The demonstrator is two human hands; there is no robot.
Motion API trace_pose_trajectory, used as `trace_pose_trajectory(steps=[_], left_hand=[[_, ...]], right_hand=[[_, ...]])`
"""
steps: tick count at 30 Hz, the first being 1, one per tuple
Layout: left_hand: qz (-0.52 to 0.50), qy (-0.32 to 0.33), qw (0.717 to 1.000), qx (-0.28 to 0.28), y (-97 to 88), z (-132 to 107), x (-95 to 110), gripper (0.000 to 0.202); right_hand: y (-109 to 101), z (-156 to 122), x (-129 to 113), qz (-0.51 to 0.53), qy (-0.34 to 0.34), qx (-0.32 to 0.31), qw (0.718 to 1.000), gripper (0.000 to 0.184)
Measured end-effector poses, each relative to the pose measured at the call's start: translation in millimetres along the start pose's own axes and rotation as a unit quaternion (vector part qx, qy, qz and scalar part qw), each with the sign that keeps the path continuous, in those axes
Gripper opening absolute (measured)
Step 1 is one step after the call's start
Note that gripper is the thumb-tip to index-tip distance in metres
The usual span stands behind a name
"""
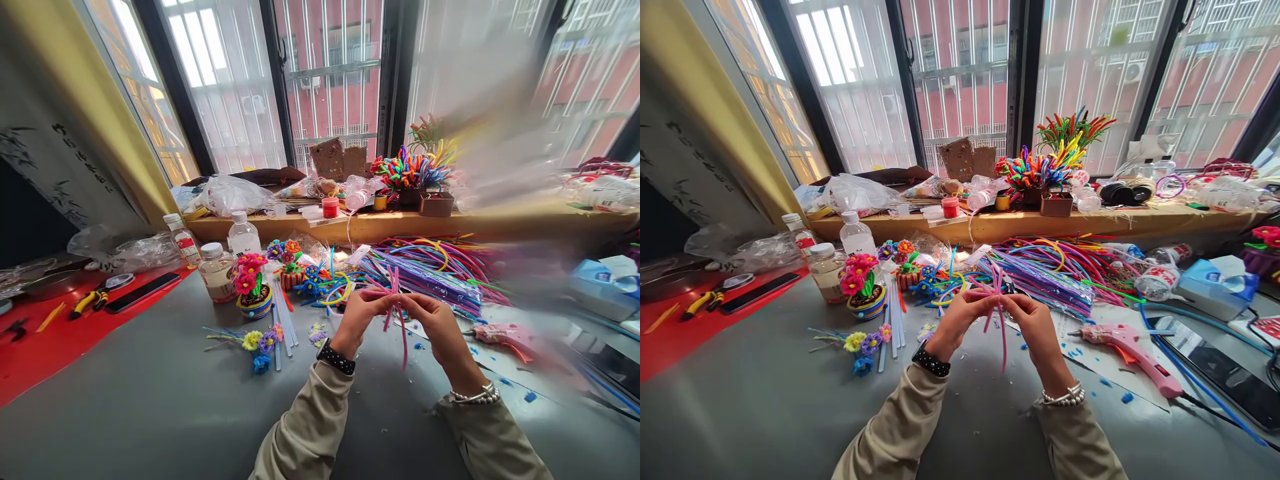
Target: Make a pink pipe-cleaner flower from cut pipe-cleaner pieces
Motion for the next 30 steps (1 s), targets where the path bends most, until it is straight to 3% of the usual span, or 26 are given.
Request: trace_pose_trajectory(steps=[10, 16, 21, 23, 26, 30], left_hand=[[-0.083, -0.038, 0.990, 0.106, -8.7, -2, -5, 0.022], [-0.146, -0.041, 0.978, 0.142, -11.4, -3, -7, 0.020], [-0.130, -0.062, 0.988, 0.061, -7.1, -1, -7, 0.019], [-0.106, -0.080, 0.991, 0.020, -3.7, -2, -8, 0.019], [-0.084, -0.106, 0.990, -0.030, 2.4, -5, -9, 0.019], [-0.071, -0.110, 0.990, -0.050, 5.9, -8, -8, 0.019]], right_hand=[[-1, 1, 2, -0.049, -0.021, 0.010, 0.999, 0.027], [12, 0, 7, -0.097, -0.020, -0.037, 0.994, 0.029], [14, -1, 3, -0.102, -0.006, -0.127, 0.987, 0.033], [4, 2, 3, -0.074, 0.007, -0.109, 0.991, 0.039], [-10, 7, 3, 0.001, 0.004, -0.057, 0.998, 0.032], [-7, 6, 3, 0.037, -0.012, -0.060, 0.997, 0.023]])
Point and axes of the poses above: each hand's wrist, its own z-axis towards the middle knuckle, its own y-axis out of the palm, x = y × z, the point moved 6 cm from there along z, towards the middle knuckle, and after that the axes turned 10 degrees about y, right-handed, at the moved point
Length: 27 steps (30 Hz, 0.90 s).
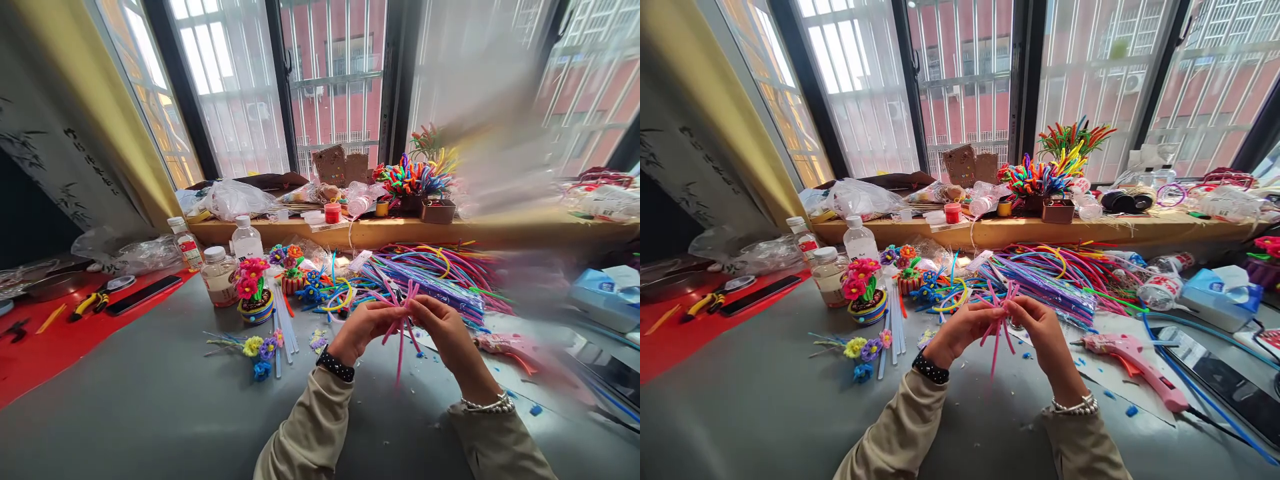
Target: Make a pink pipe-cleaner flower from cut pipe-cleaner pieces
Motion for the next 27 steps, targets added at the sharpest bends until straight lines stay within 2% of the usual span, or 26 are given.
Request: trace_pose_trajectory(steps=[6, 11, 17, 23, 27], left_hand=[[0.045, 0.023, 0.999, 0.014, -0.7, 1, 3, 0.029], [0.061, 0.035, 0.997, 0.031, -1.7, 2, 4, 0.032], [-0.011, 0.055, 0.997, 0.050, -0.2, 3, 3, 0.033], [-0.094, 0.063, 0.989, 0.096, 1.3, 2, 1, 0.024], [-0.117, 0.070, 0.983, 0.120, 0.5, 1, 0, 0.023]], right_hand=[[8, -6, -11, -0.035, -0.025, 0.016, 0.999, 0.021], [8, -5, -8, -0.011, -0.011, 0.014, 1.000, 0.020], [9, -1, 4, 0.108, 0.025, 0.024, 0.994, 0.018], [16, -3, 15, 0.265, 0.050, 0.061, 0.961, 0.014], [19, -3, 22, 0.294, 0.044, 0.072, 0.952, 0.011]])
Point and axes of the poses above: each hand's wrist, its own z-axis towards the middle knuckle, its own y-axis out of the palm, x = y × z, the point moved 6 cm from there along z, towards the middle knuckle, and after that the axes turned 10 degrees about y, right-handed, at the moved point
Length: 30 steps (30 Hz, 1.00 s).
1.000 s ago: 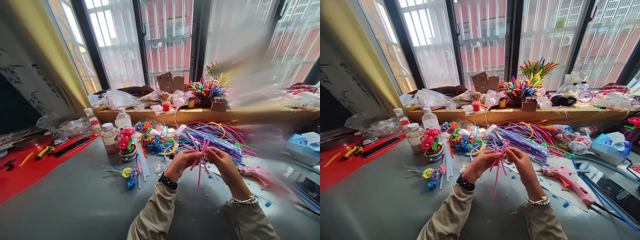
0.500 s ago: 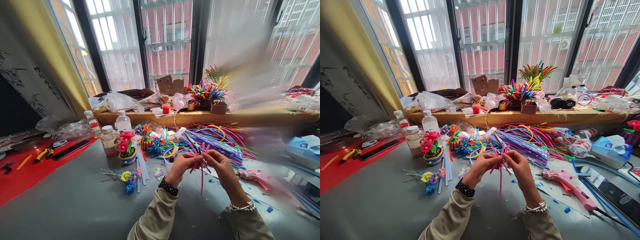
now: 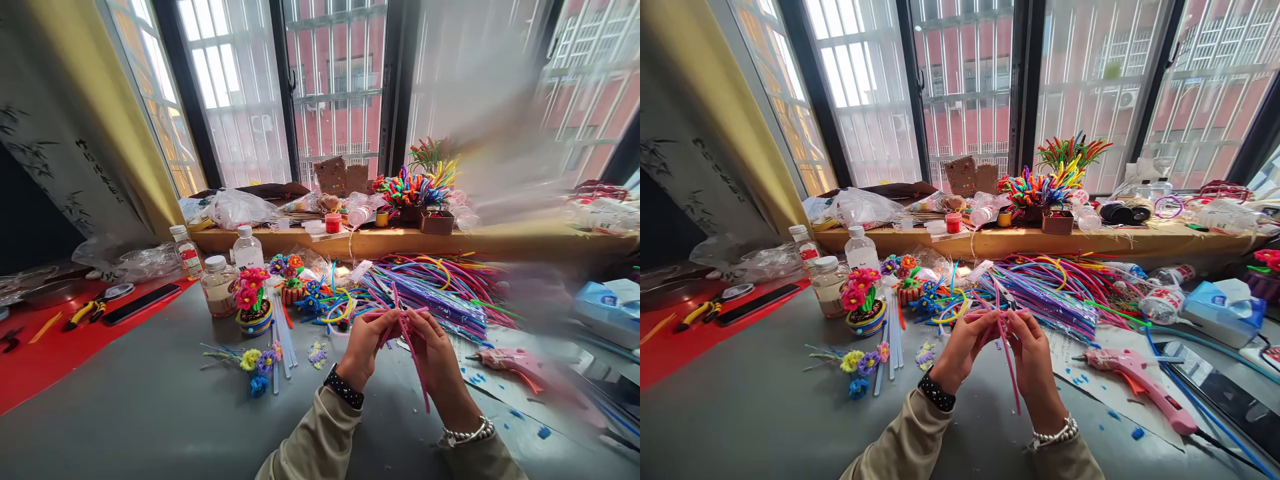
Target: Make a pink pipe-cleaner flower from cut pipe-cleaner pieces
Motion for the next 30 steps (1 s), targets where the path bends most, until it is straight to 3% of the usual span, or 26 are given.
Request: trace_pose_trajectory(steps=[7, 11, 15, 19, 24, 30], left_hand=[[0.006, 0.006, 1.000, -0.002, -1.2, 1, 0, 0.022], [0.015, 0.017, 1.000, -0.001, -2.8, 2, 5, 0.021], [0.053, 0.036, 0.998, -0.013, -3.9, 3, 7, 0.021], [0.125, 0.042, 0.990, -0.046, -4.2, 5, 4, 0.023], [0.188, 0.042, 0.979, -0.059, -5.9, 6, 6, 0.027], [0.150, 0.046, 0.987, -0.043, -5.9, 6, 12, 0.025]], right_hand=[[2, -2, -3, -0.044, -0.037, 0.005, 0.998, 0.009], [3, -2, -9, -0.115, -0.038, -0.002, 0.993, 0.017], [3, -2, -13, -0.208, -0.028, -0.010, 0.978, 0.025], [9, -5, -18, -0.282, -0.063, -0.042, 0.956, 0.023], [7, -5, -22, -0.304, -0.085, -0.036, 0.948, 0.024], [5, -4, -22, -0.316, -0.058, -0.039, 0.946, 0.025]])
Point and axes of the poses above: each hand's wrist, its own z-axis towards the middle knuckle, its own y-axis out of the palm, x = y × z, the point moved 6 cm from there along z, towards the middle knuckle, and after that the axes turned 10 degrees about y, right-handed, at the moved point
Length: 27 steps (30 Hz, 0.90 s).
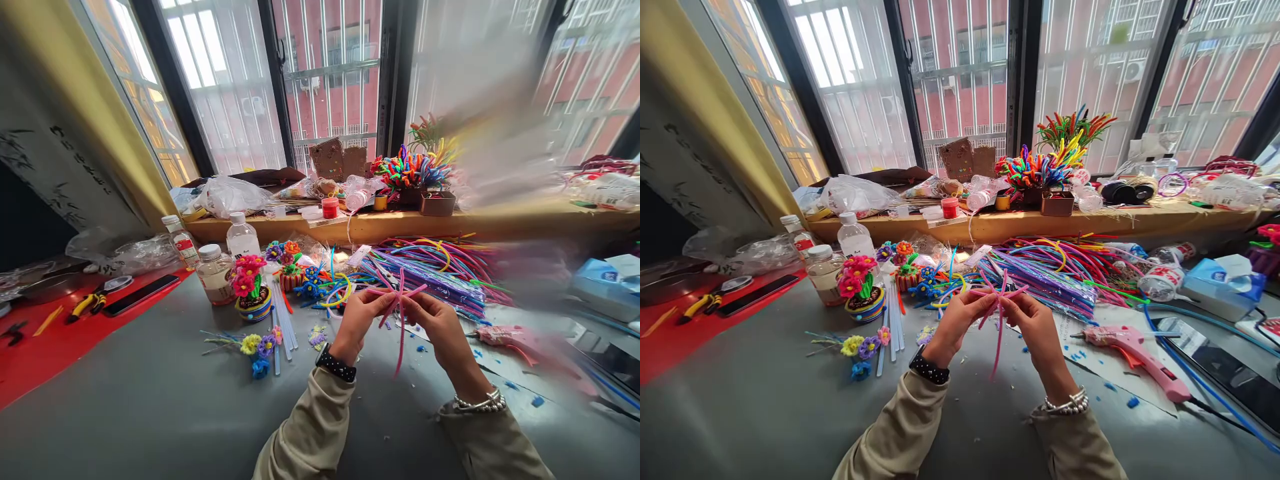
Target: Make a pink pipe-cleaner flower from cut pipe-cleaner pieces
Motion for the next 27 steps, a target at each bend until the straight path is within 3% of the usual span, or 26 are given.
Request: trace_pose_trajectory(steps=[6, 13, 19, 27], left_hand=[[0.005, -0.012, 1.000, 0.009, -1.1, -1, -2, 0.026], [0.011, -0.025, 0.999, -0.038, 4.1, -3, -2, 0.025], [-0.081, -0.037, 0.996, 0.008, 1.0, -2, -5, 0.020], [-0.188, -0.070, 0.977, 0.073, -2.7, -2, -11, 0.016]], right_hand=[[-1, -1, 1, 0.003, 0.017, 0.011, 1.000, 0.025], [4, -3, -1, 0.002, 0.032, -0.027, 0.999, 0.023], [4, -4, -2, -0.016, 0.021, -0.035, 0.999, 0.025], [5, -7, -12, -0.001, -0.054, -0.031, 0.998, 0.026]])
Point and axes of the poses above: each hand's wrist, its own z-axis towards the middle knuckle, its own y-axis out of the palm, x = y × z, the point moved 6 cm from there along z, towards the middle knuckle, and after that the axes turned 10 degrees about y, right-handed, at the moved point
